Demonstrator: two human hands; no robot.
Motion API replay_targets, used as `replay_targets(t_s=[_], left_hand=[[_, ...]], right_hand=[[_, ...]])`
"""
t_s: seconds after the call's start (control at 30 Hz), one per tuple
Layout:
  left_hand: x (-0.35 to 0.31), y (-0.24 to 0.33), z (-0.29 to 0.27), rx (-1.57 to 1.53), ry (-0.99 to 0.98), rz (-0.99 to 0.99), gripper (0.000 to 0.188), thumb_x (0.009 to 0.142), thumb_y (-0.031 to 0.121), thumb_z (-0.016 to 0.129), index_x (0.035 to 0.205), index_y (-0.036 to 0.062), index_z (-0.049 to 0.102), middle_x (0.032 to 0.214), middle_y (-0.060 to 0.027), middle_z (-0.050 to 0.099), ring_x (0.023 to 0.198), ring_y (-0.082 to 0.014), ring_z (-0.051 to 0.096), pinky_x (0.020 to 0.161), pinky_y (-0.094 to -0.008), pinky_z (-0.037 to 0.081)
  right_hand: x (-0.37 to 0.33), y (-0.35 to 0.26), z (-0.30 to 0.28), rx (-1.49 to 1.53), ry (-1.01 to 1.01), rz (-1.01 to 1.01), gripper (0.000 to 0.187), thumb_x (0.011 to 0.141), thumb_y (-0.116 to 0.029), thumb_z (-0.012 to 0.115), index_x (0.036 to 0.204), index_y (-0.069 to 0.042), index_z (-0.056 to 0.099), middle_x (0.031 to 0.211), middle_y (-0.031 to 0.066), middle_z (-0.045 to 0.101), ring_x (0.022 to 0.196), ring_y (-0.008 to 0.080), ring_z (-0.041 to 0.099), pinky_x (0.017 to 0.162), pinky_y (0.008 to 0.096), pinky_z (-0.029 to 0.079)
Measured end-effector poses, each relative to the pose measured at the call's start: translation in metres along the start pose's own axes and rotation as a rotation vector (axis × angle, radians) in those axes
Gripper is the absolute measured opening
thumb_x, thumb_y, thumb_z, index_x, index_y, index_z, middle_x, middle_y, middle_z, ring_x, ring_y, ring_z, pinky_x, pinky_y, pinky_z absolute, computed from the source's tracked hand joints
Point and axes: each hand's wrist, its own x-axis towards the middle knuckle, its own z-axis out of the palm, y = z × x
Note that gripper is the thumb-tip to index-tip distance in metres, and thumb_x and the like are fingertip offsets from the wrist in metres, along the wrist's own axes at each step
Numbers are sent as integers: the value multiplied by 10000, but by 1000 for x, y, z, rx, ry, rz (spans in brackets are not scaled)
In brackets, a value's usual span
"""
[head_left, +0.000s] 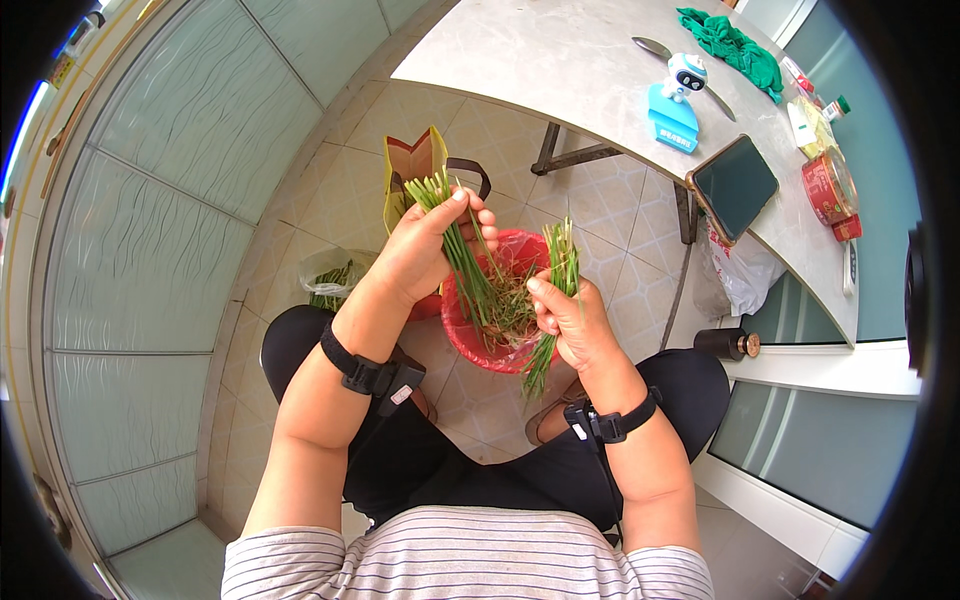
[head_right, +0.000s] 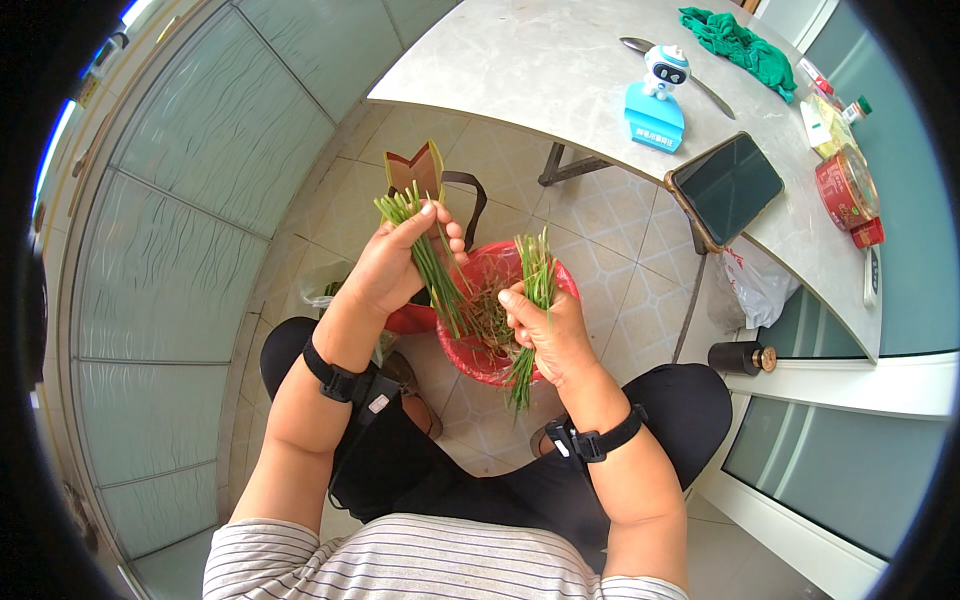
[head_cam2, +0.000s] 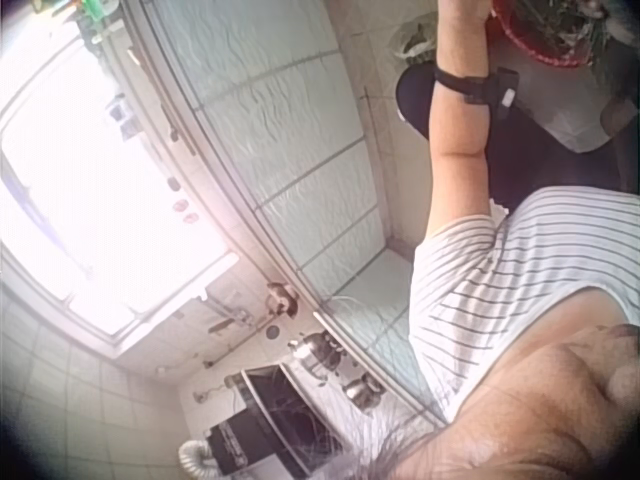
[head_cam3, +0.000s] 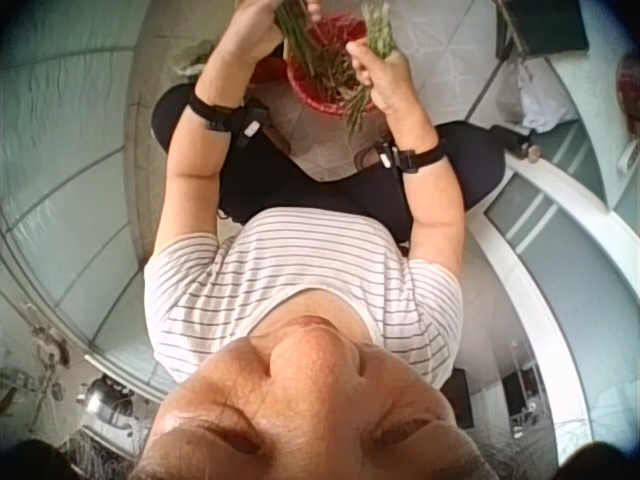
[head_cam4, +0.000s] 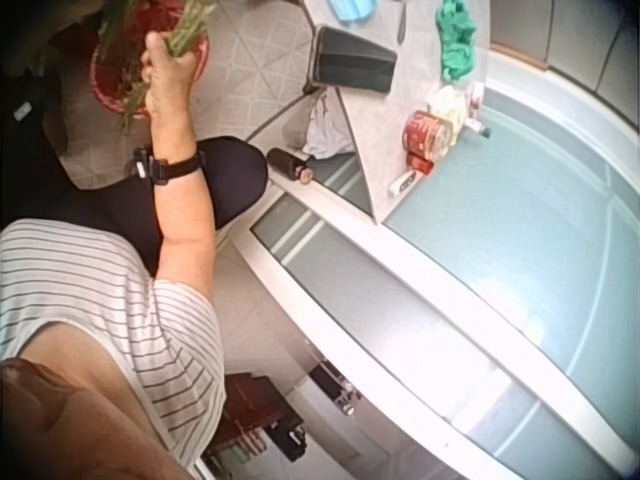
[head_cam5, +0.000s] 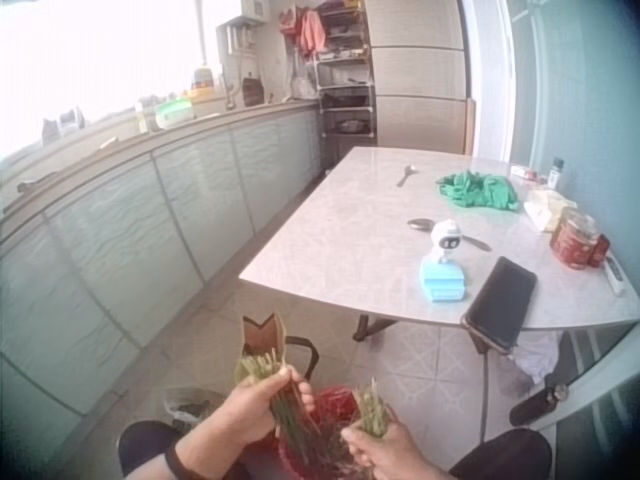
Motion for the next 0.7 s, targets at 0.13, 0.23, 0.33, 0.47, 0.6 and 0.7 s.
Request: replay_targets(t_s=[0.13,0.23,0.33,0.47,0.6,0.7], left_hand=[[-1,-6,0,54,3,-49,158,975,206,468,921,71,529,776,-25,539,715,-150,535,655,-298,470],[-3,-13,6,55,4,-48,151,975,194,473,914,65,523,707,17,446,599,-99,404,552,-242,356],[-1,-20,4,153,-120,-56,123,962,185,509,917,73,534,677,64,391,565,-48,335,512,-215,289],[-5,-22,15,364,-44,0,94,909,156,606,938,72,574,654,81,413,543,-37,337,489,-208,289],[-5,-22,19,456,7,63,101,900,148,618,948,68,580,670,72,459,554,-34,373,492,-202,313],[-5,-22,20,540,29,82,107,894,139,626,959,65,585,692,66,489,563,-29,397,493,-197,328]], right_hand=[[0,0,0,15,-51,8,147,837,-162,686,906,-63,602,681,-5,542,511,45,445,449,170,343],[0,1,2,-36,-56,-18,129,856,-163,660,910,-60,604,690,-5,546,519,47,454,457,177,352],[1,3,4,-90,-54,-52,116,864,-154,641,916,-59,601,698,-4,552,529,52,465,462,190,363],[1,6,7,-148,-21,-80,109,867,-141,626,932,-60,591,706,-2,557,537,60,478,467,201,374],[0,4,10,-211,-47,-103,121,867,-112,608,969,-59,571,715,-15,548,540,62,475,479,209,392],[2,7,11,-250,-52,-134,140,867,-93,598,999,-57,565,714,-26,533,541,53,465,484,209,397]])
